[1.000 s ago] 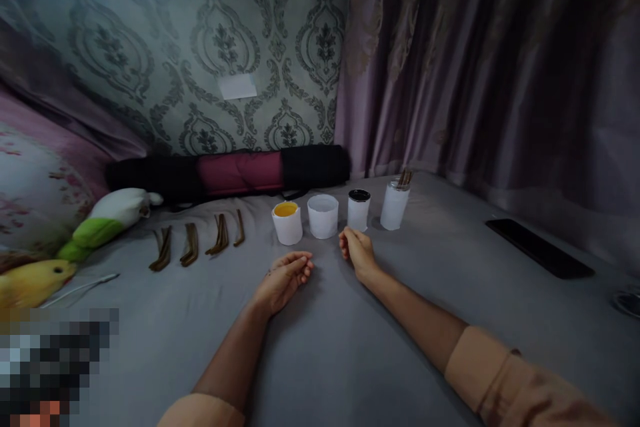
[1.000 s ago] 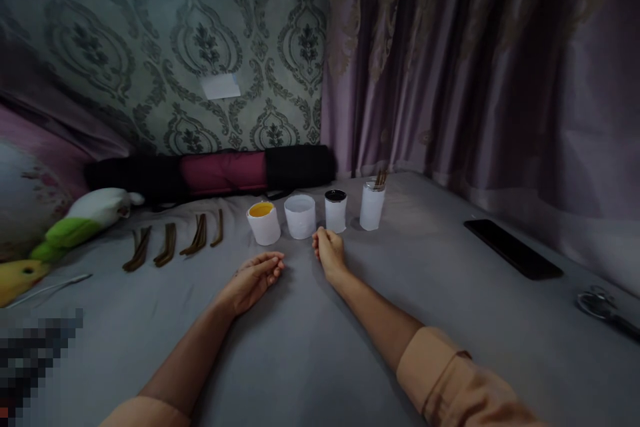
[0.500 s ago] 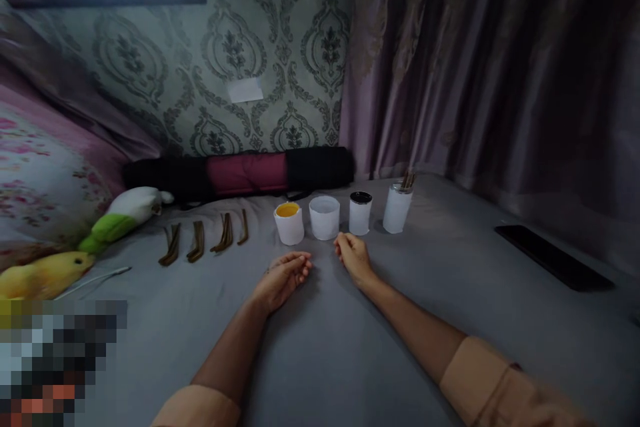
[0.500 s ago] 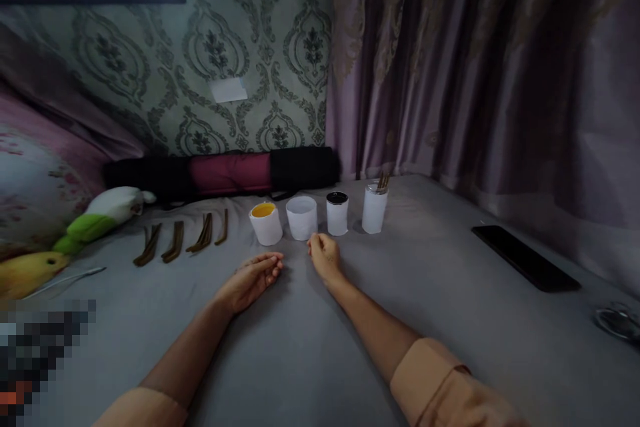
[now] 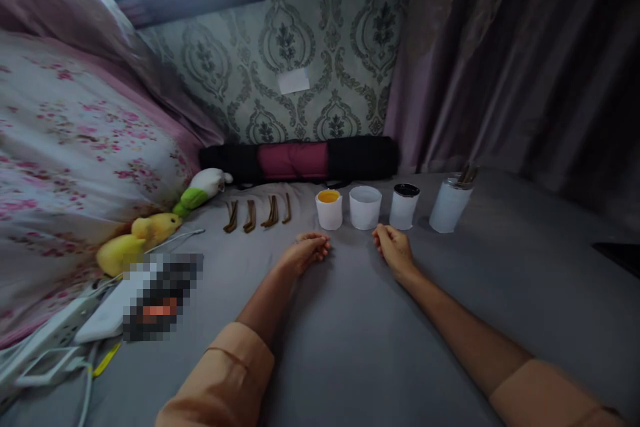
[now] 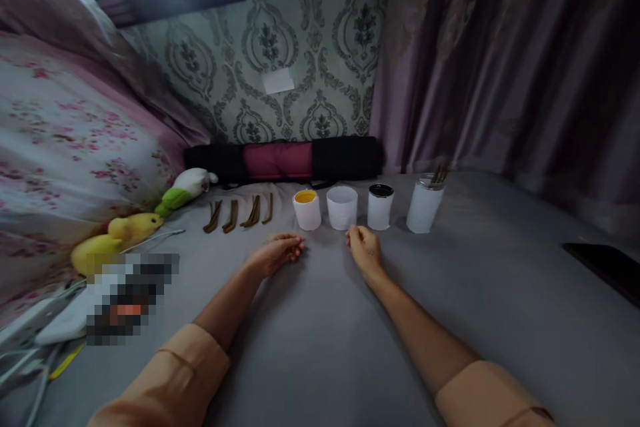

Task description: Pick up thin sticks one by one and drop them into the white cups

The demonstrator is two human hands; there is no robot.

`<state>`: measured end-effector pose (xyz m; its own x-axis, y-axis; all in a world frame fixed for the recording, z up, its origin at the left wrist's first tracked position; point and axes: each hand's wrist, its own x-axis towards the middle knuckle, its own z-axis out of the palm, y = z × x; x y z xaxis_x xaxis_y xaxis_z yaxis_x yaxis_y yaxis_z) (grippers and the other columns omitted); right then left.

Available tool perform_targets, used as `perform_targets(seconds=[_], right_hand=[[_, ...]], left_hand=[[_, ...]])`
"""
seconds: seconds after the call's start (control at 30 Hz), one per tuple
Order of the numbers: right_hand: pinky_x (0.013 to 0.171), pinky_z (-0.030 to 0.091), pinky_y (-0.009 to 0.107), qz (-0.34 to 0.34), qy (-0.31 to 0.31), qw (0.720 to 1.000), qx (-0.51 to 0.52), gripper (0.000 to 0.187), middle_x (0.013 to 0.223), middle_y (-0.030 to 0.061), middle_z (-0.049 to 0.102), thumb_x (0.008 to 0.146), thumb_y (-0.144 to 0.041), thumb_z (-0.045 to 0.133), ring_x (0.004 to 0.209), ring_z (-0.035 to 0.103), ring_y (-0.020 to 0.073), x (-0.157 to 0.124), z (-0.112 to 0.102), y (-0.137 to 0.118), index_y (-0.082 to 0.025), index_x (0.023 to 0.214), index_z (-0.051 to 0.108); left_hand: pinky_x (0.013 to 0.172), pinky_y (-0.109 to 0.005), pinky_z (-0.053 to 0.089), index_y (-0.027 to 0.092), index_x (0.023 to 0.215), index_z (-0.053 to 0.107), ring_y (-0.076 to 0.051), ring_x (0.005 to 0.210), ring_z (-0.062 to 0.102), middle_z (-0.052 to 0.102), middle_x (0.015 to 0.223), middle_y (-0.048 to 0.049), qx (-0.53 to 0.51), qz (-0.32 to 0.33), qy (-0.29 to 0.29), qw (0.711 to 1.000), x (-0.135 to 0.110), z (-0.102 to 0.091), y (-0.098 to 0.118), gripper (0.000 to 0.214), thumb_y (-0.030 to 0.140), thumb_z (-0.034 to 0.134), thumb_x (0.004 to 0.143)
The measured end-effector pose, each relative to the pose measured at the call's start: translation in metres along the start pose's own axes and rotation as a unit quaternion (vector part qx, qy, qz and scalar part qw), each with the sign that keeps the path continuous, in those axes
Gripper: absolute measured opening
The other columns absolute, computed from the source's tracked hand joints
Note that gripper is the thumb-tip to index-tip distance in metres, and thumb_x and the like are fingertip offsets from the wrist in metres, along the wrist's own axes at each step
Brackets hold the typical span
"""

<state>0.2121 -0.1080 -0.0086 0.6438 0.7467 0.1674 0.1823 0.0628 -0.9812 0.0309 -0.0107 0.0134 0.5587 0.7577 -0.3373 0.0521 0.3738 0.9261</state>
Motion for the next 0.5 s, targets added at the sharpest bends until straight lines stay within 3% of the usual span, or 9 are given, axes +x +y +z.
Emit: perform_targets(seconds=[0.3, 0.5], right_hand=[[0.042, 0.033, 0.020, -0.004, -0.002, 1.000, 0.000, 0.036, 0.053, -0.0007, 0.049, 0.075, -0.049, 0.044, 0.044, 0.042, 0.0086, 0.003, 0.002, 0.003, -0.016, 0.066, 0.054], [0.041, 0.031, 0.020, -0.008, -0.007, 1.000, -0.003, 0.035, 0.054, -0.0003, 0.049, 0.077, -0.047, 0.042, 0.044, 0.043, 0.0090, 0.002, 0.002, 0.002, -0.016, 0.066, 0.054]], left_hand=[[0.039, -0.015, 0.035, 0.011, 0.074, 0.052, -0.004, 0.041, 0.047, 0.055, 0.058, -0.0001, 0.118, 0.028, 0.104, 0.987, 0.016, -0.025, 0.014, 0.003, 0.012, 0.051, 0.076], [0.039, -0.016, 0.034, 0.011, 0.074, 0.053, -0.005, 0.041, 0.046, 0.054, 0.057, -0.0004, 0.216, 0.065, 0.168, 0.960, 0.027, -0.039, 0.018, 0.003, 0.013, 0.052, 0.073]])
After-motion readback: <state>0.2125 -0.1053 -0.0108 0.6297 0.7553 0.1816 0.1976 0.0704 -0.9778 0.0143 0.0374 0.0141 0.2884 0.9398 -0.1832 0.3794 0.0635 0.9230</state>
